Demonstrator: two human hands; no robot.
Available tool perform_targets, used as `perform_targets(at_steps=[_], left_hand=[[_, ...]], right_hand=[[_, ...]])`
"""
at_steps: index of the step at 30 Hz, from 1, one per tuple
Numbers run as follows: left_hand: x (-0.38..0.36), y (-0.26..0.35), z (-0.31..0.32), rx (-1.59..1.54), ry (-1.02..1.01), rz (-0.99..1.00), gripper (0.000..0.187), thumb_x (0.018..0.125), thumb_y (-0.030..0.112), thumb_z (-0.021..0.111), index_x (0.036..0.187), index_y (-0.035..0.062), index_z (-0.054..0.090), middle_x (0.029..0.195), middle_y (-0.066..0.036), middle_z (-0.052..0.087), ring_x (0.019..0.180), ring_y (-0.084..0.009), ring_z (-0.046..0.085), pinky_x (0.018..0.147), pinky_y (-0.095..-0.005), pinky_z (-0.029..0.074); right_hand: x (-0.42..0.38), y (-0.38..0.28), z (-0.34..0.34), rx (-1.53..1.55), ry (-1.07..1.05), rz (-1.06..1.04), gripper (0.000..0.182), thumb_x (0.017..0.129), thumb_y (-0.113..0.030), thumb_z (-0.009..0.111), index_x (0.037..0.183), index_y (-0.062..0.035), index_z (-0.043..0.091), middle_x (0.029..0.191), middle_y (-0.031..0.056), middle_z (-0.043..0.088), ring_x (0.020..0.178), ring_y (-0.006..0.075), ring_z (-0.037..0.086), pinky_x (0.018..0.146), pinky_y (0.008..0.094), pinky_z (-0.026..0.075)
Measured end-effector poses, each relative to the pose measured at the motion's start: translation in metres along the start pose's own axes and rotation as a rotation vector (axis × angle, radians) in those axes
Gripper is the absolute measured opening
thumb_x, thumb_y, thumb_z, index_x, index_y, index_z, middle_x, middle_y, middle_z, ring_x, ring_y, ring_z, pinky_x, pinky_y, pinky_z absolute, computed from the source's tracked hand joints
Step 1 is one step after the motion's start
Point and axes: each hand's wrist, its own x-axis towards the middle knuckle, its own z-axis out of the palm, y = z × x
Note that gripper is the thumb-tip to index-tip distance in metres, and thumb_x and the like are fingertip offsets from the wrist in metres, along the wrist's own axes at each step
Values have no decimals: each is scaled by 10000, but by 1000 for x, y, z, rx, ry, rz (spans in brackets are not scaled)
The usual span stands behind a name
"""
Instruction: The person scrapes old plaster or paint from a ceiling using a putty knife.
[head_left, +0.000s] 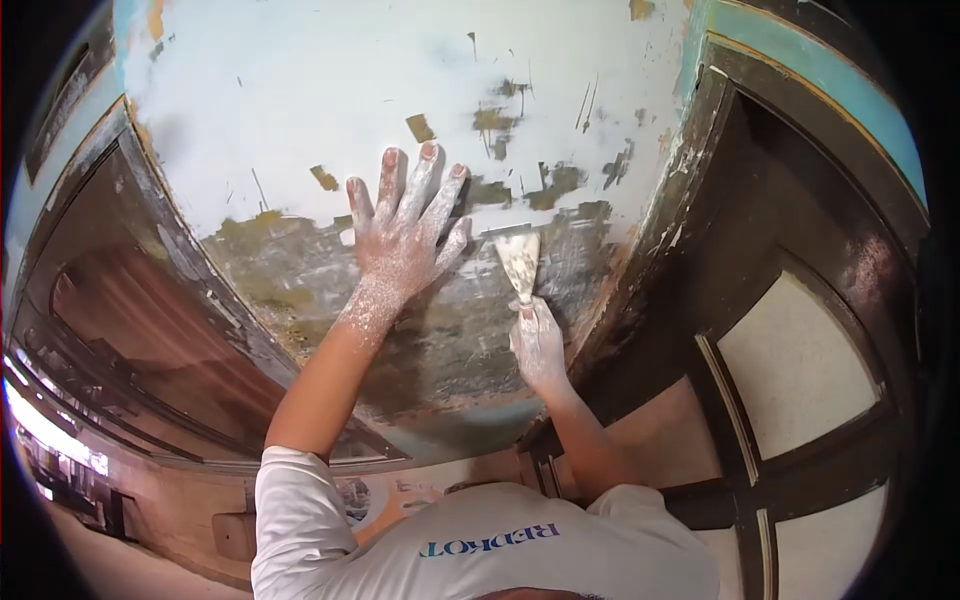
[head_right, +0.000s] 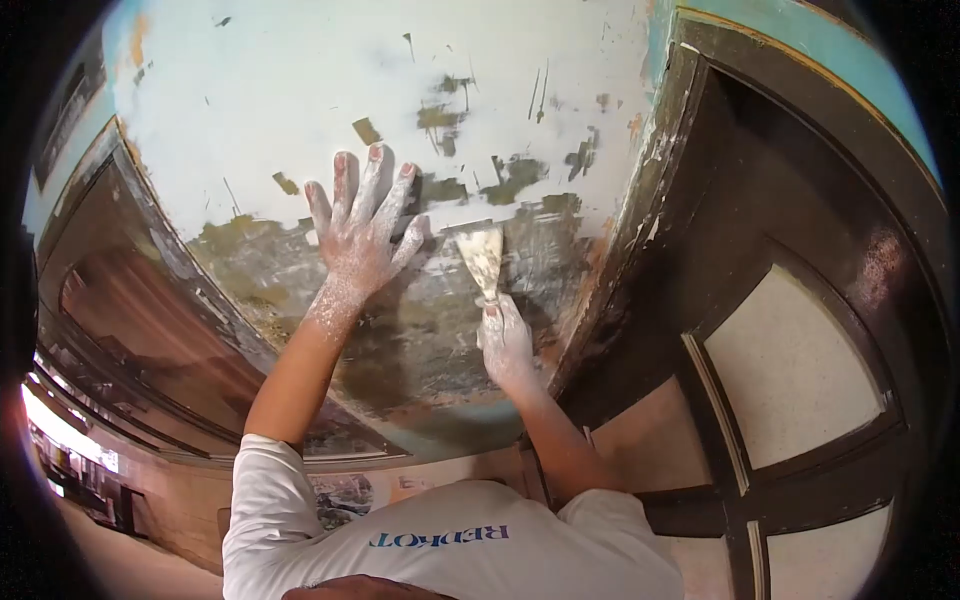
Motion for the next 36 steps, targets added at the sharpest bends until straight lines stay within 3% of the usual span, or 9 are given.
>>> perform_targets(at_steps=[9, 12, 14, 17, 22, 26, 28, 32, 36], left_hand=[[-3, 2, 3, 57, 21, -21, 570, 820, 437, 615, 1356, 265, 526, 1519, -78, 329, 1444, -336, 163, 1120, -604, 34], [-5, 4, 4, 61, 25, -36, 593, 820, 473, 614, 1364, 257, 518, 1509, -98, 341, 1439, -339, 179, 1116, -608, 54], [-5, 7, 1, 55, 12, -48, 609, 815, 503, 615, 1365, 261, 515, 1508, -97, 343, 1435, -341, 193, 1115, -611, 62], [-4, 8, -2, 23, -16, -66, 609, 819, 513, 611, 1366, 264, 513, 1510, -93, 341, 1435, -338, 194, 1115, -610, 64], [-4, 5, 3, 120, 37, -40, 563, 834, 380, 622, 1373, 263, 503, 1508, -83, 344, 1427, -341, 213, 1103, -630, 117], [-9, 3, -1, 66, -31, -60, 677, 739, 235, 670, 1387, 250, 475, 1510, -88, 334, 1417, -360, 227, 1085, -641, 174], [-17, -1, -7, 20, -101, -88, 674, 729, 221, 665, 1378, 238, 487, 1498, -94, 354, 1410, -366, 245, 1086, -638, 175], [-48, -42, -3, 85, 50, -58, 509, 815, 262, 590, 1312, 156, 561, 1444, -130, 430, 1387, -391, 288, 1117, -588, 149], [-61, -95, -21, 126, 145, -91, 452, 849, 296, 553, 1283, 174, 591, 1441, -132, 435, 1376, -387, 310, 1119, -575, 157]], right_hand=[[21, -30, -13, 75, 13, -61, 295, 1009, -286, 441, 1077, -21, 549, 678, -26, 443, 561, 70, 438, 515, 244, 372], [2, 9, -20, 414, 17, 199, 279, 1005, -267, 458, 1096, -17, 544, 671, -23, 445, 541, 78, 436, 511, 252, 378], [-2, 10, -20, -51, 8, -23, 270, 1001, -254, 468, 1110, -18, 540, 672, -26, 456, 544, 80, 443, 516, 256, 385], [20, -36, -6, -118, -42, -99, 269, 1004, -251, 454, 1117, -21, 538, 665, -26, 454, 545, 86, 446, 522, 260, 393], [-2, 8, -8, -50, -83, 82, 257, 997, -230, 458, 1128, -24, 536, 742, 15, 495, 629, 75, 476, 566, 251, 403], [20, -26, 0, -168, -110, -94, 278, 995, -229, 459, 1140, 0, 524, 738, 17, 486, 633, 90, 468, 596, 270, 413], [27, -41, 1, -123, -131, -157, 279, 1003, -236, 447, 1139, -3, 519, 719, 4, 494, 625, 84, 447, 590, 263, 402], [-7, 20, -7, 158, -180, 185, 262, 1000, -252, 466, 1134, -36, 525, 700, -6, 495, 619, 58, 447, 587, 218, 376], [11, -16, 18, 83, -173, -59, 267, 1005, -254, 444, 1103, -17, 515, 664, 4, 502, 601, 70, 466, 590, 238, 401]])
